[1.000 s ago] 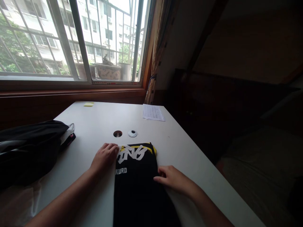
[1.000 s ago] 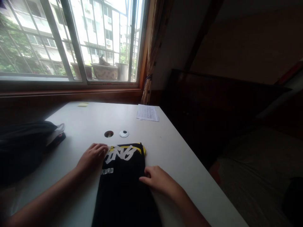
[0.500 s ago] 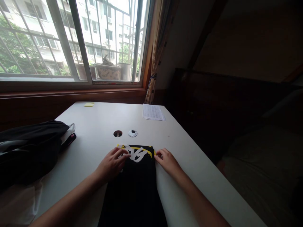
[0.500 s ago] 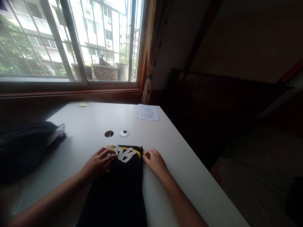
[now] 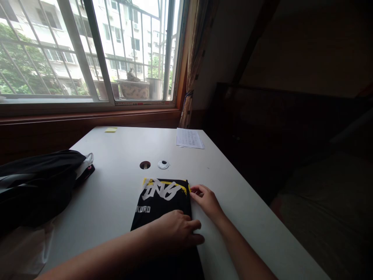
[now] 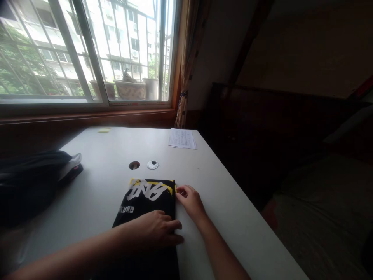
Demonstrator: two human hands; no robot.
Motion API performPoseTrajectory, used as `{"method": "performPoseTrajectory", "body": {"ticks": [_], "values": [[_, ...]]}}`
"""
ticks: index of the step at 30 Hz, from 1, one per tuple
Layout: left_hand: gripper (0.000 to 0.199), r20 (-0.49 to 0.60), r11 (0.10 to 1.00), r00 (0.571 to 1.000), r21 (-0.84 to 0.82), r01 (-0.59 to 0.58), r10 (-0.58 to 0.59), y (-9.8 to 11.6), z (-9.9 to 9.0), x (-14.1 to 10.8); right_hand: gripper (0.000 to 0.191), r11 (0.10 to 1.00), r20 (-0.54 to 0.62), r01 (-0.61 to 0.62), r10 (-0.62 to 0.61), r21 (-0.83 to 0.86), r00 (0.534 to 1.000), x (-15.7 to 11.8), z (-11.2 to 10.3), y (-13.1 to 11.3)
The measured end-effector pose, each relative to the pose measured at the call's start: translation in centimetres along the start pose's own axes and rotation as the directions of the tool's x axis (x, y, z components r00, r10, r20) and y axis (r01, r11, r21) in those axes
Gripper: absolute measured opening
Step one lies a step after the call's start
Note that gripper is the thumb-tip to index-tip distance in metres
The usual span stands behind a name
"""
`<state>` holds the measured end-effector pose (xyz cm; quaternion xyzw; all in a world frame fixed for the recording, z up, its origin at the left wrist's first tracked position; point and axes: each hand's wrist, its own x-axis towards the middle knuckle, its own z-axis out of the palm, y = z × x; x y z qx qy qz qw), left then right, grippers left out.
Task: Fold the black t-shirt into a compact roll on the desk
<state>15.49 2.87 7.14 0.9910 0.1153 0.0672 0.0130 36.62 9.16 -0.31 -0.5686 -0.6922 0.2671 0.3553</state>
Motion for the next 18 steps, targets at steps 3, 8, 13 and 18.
{"method": "performPoseTrajectory", "body": {"ticks": [3,8,13,18], "values": [[0.009,0.029,0.999,0.999,0.037,-0.033,0.032,-0.2,0.9,1.2,0.022,0.999,0.021,0.03,-0.031,0.035,0.999,-0.1,-0.4,0.2],[0.005,0.025,0.998,0.999,-0.038,-0.044,0.045,-0.9,0.5,0.9,0.023,0.996,0.019,0.074,-0.075,0.039,0.997,0.0,-0.8,0.6],[0.009,-0.05,0.976,0.997,-0.211,0.048,-0.06,-1.8,0.5,-1.0,0.026,0.994,0.009,0.111,-0.111,0.005,0.994,0.0,-0.7,0.7],[0.026,-0.121,0.901,0.974,-0.416,0.123,-0.189,-2.4,2.3,-3.0,0.031,0.99,0.007,0.132,-0.133,0.044,0.991,0.0,-0.6,1.0]]}}
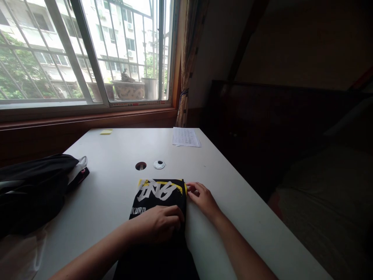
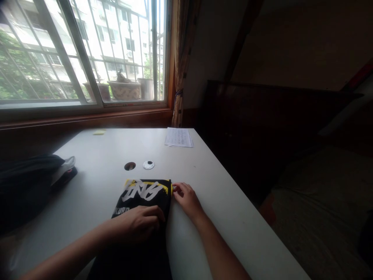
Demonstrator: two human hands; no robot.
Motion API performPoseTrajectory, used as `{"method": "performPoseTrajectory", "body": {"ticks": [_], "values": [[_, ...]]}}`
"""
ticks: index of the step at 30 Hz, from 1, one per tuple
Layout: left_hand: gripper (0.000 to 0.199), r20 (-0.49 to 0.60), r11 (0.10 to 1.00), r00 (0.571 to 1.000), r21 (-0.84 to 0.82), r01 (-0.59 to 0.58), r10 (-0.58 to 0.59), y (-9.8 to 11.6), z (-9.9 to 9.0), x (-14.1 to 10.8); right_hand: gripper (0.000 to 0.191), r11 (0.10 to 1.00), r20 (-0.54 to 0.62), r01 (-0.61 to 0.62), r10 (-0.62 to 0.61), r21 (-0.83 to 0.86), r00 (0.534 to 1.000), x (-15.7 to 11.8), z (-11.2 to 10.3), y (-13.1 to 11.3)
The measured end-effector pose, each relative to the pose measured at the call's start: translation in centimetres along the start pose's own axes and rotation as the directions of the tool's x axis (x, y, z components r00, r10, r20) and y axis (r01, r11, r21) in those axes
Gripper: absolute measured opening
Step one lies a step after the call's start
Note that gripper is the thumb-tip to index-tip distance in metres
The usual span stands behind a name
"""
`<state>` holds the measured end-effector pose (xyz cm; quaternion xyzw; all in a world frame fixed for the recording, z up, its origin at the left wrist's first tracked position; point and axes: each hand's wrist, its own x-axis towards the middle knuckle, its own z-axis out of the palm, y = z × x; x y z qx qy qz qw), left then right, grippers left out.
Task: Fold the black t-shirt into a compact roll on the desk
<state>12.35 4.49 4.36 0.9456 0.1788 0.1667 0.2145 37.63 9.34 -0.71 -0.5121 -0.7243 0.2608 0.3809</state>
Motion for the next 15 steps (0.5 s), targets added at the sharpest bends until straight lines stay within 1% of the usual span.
{"method": "performPoseTrajectory", "body": {"ticks": [4,7,9,12,15], "values": [[0.031,-0.08,0.988,0.997,-0.155,0.009,-0.021,-0.5,0.8,-0.9,0.026,1.0,0.02,0.025,-0.025,-0.011,0.999,0.0,-0.1,-0.1],[0.033,-0.094,0.985,0.995,-0.172,0.029,-0.046,-0.3,0.6,-0.9,0.023,1.0,0.018,0.021,-0.021,-0.009,1.0,0.0,-0.1,-0.2],[0.036,-0.048,0.993,0.998,-0.112,0.031,-0.036,0.1,0.0,-0.5,0.023,1.0,0.014,0.018,-0.018,-0.012,1.0,0.0,-0.1,-0.2],[0.038,0.054,0.997,0.998,0.072,-0.015,0.011,0.8,-0.8,0.9,0.025,1.0,0.014,0.015,-0.014,-0.017,1.0,0.0,0.0,0.0],[0.027,0.158,0.963,0.986,0.251,-0.097,0.059,1.6,-1.0,2.7,0.028,0.999,0.022,0.015,-0.015,-0.033,1.0,0.1,0.0,0.2]]}}
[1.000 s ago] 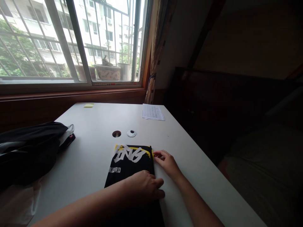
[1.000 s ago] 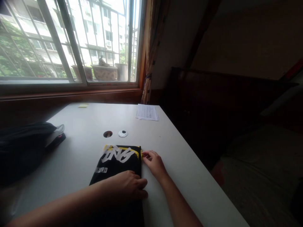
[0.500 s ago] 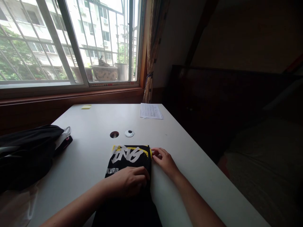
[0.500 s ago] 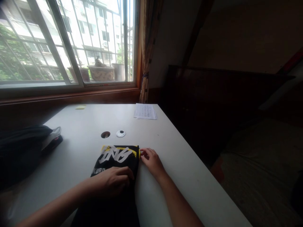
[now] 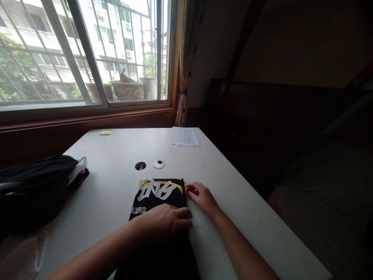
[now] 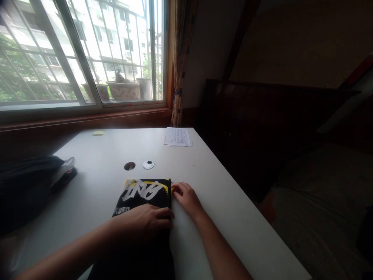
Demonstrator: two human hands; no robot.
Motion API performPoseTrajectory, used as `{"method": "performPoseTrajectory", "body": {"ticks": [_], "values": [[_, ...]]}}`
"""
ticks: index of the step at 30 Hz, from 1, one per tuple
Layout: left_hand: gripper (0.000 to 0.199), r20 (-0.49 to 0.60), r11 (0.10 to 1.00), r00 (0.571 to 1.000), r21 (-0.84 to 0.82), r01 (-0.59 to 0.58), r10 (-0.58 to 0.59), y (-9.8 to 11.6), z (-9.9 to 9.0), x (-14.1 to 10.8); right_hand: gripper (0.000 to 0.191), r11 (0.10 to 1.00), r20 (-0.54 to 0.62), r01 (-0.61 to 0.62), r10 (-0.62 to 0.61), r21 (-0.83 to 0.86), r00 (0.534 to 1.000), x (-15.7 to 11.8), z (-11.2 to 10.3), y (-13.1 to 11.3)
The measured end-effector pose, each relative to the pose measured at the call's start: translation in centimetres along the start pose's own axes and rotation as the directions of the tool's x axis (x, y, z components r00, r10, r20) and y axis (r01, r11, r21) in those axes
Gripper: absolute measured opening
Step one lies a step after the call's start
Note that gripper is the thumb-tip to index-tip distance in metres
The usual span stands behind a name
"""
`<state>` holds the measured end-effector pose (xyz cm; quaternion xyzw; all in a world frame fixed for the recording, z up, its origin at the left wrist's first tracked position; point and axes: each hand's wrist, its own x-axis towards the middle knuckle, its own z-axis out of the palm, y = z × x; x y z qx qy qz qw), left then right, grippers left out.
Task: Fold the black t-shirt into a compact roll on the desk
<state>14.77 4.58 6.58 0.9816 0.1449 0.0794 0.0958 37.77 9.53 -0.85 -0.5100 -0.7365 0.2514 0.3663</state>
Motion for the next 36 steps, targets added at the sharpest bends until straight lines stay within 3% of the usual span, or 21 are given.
{"method": "performPoseTrajectory", "body": {"ticks": [4,7,10,12,15,18,22,25,36], "values": [[0.013,0.103,0.989,0.994,0.138,-0.047,0.032,0.9,0.1,2.1,0.028,0.999,0.01,0.015,-0.015,-0.039,1.0,0.1,-0.3,0.2],[0.006,0.106,0.985,0.993,0.158,-0.065,0.048,1.1,0.1,2.5,0.027,0.996,0.024,0.03,-0.028,-0.081,0.999,0.1,-0.4,0.1],[0.009,0.068,0.993,0.995,0.088,-0.079,0.073,0.9,0.0,1.9,0.026,0.993,0.031,0.045,-0.042,-0.105,0.999,0.1,-0.5,0.1],[0.008,0.031,0.999,0.999,0.031,-0.039,0.038,0.5,0.1,0.9,0.027,0.993,0.034,0.053,-0.05,-0.107,0.998,0.1,-0.5,0.1],[0.024,-0.021,0.992,0.999,-0.117,0.043,-0.046,-0.3,0.6,-0.7,0.026,0.992,0.039,0.064,-0.06,-0.106,0.997,0.1,-0.6,0.0],[0.038,-0.083,0.943,0.993,-0.33,0.052,-0.084,-1.0,1.4,-2.1,0.024,0.99,0.039,0.077,-0.073,-0.117,0.997,0.2,-0.6,0.0],[0.037,-0.21,0.858,0.971,-0.513,-0.008,-0.117,-1.5,2.4,-3.3,0.021,0.985,0.044,0.102,-0.096,-0.139,0.994,0.1,-0.5,-0.1],[0.031,-0.274,0.825,0.95,-0.564,-0.035,-0.147,-1.7,2.7,-3.6,0.022,0.981,0.054,0.121,-0.114,-0.149,0.992,0.0,-0.4,0.0],[0.031,-0.238,0.815,0.959,-0.58,-0.016,-0.151,-1.1,2.1,-3.7,0.04,0.947,0.08,0.224,-0.211,-0.232,0.974,-0.1,0.1,0.2]]}}
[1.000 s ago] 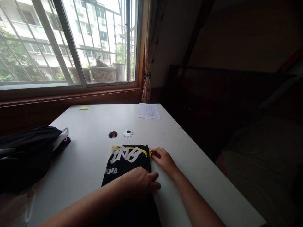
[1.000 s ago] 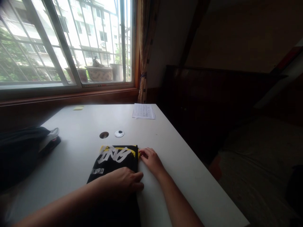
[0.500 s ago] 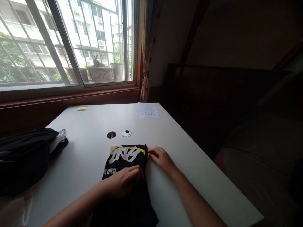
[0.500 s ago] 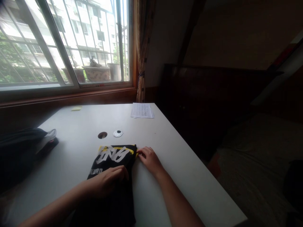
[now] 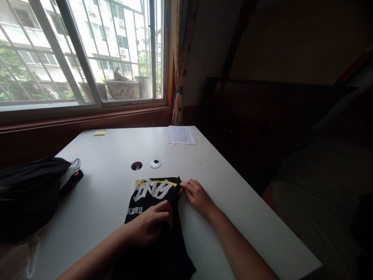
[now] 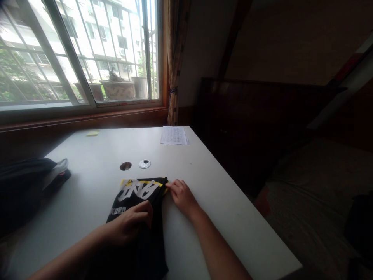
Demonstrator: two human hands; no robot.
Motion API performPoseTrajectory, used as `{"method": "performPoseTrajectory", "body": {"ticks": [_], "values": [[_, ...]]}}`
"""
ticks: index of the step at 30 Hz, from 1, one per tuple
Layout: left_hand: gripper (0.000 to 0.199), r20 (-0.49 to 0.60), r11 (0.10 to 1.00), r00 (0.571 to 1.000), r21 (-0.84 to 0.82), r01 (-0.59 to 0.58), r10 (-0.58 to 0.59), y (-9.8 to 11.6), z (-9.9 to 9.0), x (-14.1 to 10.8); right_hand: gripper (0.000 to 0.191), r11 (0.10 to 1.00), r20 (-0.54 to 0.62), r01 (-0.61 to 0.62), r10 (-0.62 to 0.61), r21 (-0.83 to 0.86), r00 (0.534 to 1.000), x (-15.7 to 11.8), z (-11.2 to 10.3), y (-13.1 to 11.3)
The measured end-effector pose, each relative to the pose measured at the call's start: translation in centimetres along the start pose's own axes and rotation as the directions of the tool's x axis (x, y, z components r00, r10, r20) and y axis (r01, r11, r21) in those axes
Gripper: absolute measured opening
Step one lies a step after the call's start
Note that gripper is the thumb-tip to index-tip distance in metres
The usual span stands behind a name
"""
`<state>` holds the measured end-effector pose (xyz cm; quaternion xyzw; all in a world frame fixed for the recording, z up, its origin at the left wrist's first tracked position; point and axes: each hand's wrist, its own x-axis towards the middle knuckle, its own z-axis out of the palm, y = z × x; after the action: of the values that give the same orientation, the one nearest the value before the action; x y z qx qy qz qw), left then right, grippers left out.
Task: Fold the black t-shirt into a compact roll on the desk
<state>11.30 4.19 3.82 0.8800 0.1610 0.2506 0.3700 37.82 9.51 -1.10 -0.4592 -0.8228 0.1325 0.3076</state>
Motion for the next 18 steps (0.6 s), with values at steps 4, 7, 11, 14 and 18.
{"method": "performPoseTrajectory", "body": {"ticks": [4,7,11,14,18], "values": [[0.033,-0.006,1.0,1.0,0.014,-0.019,0.019,0.4,-0.2,0.1,0.038,1.0,-0.025,0.001,-0.001,-0.013,1.0,0.0,0.0,-0.3],[0.034,-0.002,0.999,1.0,0.047,-0.018,0.018,0.7,-0.5,0.1,0.037,0.998,-0.023,-0.002,0.0,-0.068,1.0,0.0,0.0,-0.5],[0.03,-0.004,0.997,1.0,0.073,-0.03,0.031,1.1,-0.4,0.1,0.036,0.988,-0.019,-0.007,0.004,-0.155,1.0,0.0,0.2,-0.6],[0.032,-0.002,0.992,0.999,0.123,-0.042,0.043,0.9,0.3,0.1,0.036,0.987,-0.036,-0.007,0.001,-0.163,0.999,0.0,0.3,-0.6],[0.04,0.011,0.97,0.999,0.236,-0.054,0.053,0.2,1.4,0.2,0.033,0.994,-0.058,0.005,-0.012,-0.113,0.998,0.0,0.1,-0.6]]}}
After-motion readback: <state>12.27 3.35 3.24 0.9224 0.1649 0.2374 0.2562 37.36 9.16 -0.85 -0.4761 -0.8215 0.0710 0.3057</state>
